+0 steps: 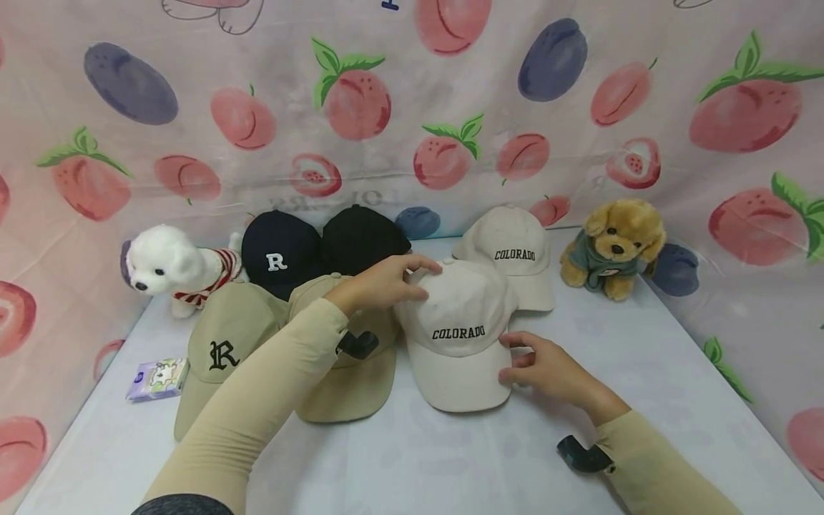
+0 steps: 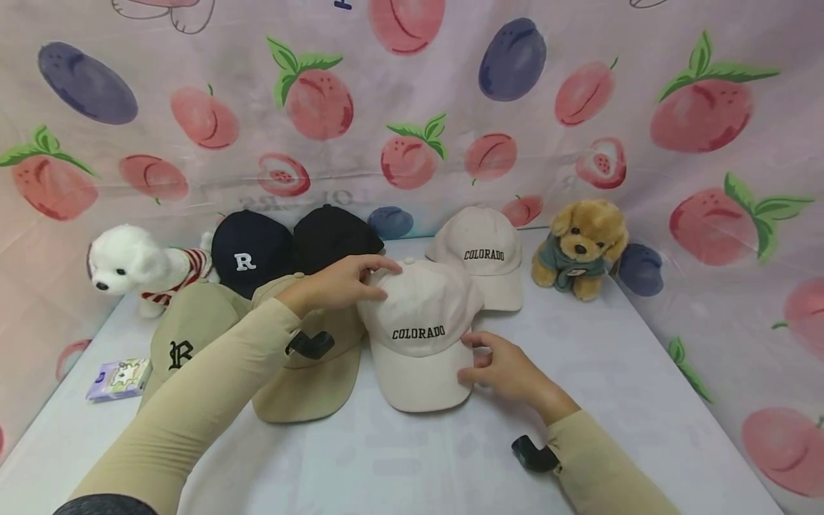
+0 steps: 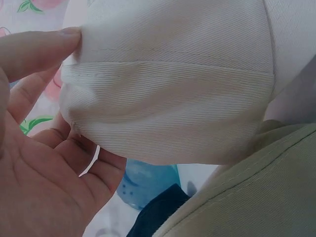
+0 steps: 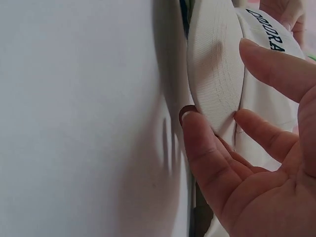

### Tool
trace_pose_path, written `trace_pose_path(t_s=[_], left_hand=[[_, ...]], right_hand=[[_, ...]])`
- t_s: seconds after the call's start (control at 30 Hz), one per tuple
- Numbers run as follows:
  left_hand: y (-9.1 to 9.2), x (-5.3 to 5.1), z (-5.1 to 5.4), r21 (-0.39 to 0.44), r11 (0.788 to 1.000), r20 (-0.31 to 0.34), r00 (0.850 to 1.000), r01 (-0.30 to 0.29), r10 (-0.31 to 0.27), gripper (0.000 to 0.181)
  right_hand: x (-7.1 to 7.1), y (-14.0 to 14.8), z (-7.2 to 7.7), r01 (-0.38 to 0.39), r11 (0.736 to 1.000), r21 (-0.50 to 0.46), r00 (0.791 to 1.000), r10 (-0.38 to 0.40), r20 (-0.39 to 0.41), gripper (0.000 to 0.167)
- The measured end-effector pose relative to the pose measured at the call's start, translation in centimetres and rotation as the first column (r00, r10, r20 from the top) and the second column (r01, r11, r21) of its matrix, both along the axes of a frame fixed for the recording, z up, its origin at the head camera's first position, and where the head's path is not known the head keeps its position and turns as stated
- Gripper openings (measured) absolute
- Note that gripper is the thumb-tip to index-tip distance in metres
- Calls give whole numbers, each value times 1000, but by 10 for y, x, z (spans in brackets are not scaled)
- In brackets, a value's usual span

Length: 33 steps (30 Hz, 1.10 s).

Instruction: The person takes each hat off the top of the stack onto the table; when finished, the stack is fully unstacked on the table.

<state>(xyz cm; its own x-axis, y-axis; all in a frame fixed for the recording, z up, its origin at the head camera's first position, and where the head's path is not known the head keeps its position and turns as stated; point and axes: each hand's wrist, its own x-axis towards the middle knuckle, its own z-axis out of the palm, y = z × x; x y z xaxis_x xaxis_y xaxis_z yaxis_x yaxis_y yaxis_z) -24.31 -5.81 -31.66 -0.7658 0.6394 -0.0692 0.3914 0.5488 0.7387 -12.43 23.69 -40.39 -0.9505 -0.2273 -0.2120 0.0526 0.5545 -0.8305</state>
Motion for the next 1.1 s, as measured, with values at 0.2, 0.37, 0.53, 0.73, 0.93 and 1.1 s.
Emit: trace_pose_path(t_s=[0.2, 0.37, 0.53, 0.73, 0.93, 1.1], left_hand=[[-2, 3, -2, -5, 1000, 17, 1000, -1, 2, 46], [-4, 3, -3, -10, 1000, 4, 1000, 29, -29, 45], [-7, 3, -3, -25, 999, 16, 999, 28, -28, 44], [-10, 3, -3, -45, 999, 25, 1000, 17, -15, 44], [-11, 2, -4, -55, 998, 8, 1000, 20, -19, 44], [-12, 4, -4, -68, 998, 9, 1000, 1, 0, 44]], right_hand=[[1, -2, -5, -22, 999, 24, 999, 23, -37, 65], [4, -4, -6, -52, 999, 6, 998, 52, -38, 63], [6, -6, -5, -88, 996, -3, 996, 88, -25, 64], [6, -9, -4, -95, 995, 12, 995, 95, -18, 66], [6, -11, -5, -106, 994, 17, 994, 106, -23, 67], [6, -11, -5, -114, 993, 33, 993, 115, -40, 67]])
